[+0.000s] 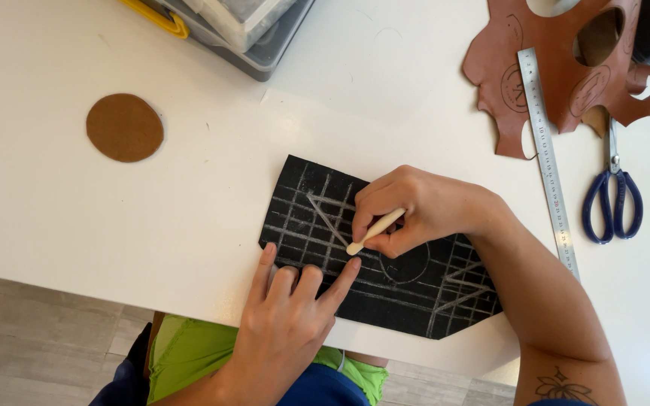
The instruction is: Marking a pattern on a piece of black leather using a white chalk pencil and a ruler
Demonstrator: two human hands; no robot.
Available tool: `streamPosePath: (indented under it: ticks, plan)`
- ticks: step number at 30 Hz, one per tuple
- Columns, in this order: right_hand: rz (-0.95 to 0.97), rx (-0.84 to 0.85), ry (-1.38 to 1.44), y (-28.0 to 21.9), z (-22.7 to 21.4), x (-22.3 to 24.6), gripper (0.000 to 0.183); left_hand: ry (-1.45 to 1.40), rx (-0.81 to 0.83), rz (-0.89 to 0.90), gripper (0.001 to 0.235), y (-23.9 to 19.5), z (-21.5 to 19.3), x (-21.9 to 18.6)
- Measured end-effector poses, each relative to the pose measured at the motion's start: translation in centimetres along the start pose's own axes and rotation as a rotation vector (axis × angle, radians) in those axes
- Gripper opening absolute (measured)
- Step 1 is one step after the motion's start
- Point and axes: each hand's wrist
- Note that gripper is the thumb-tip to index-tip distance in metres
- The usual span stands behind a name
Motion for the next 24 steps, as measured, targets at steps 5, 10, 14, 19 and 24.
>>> streamPosePath:
  ticks: [5, 10, 14, 19, 24]
  plan:
    - [-0.003, -0.004, 0.047, 0.0, -0.1, 0.0, 0.007, 0.016, -0.003, 0.005, 0.056, -0.1, 0.1, 0.0]
    - [-0.143, -0.193, 0.057, -3.8, -3.1, 1.4, 0.009, 0.013, -0.044, 0.016, 0.055, 0.1, 0.3, -0.3]
    - [-0.144, -0.731, -0.059, -10.7, -3.1, 5.0, 0.01, 0.064, -0.032, -0.009, 0.06, 0.5, 0.1, -1.0]
    - [0.008, -1.077, -0.123, -20.4, 4.8, 5.9, 0.016, 0.031, 0.008, 0.058, 0.043, 0.2, -0.2, 0.2]
    - [0.133, -1.703, -0.146, -20.3, 16.6, 5.0, 0.012, -0.23, -0.22, 0.215, 0.031, -0.6, -0.6, 2.7]
Point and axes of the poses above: each hand's wrist, its own y-axis towards the middle knuckle, its own z-axis out of the palm, x = y × z, and after that the axes turned 8 degrees about z, right-handed
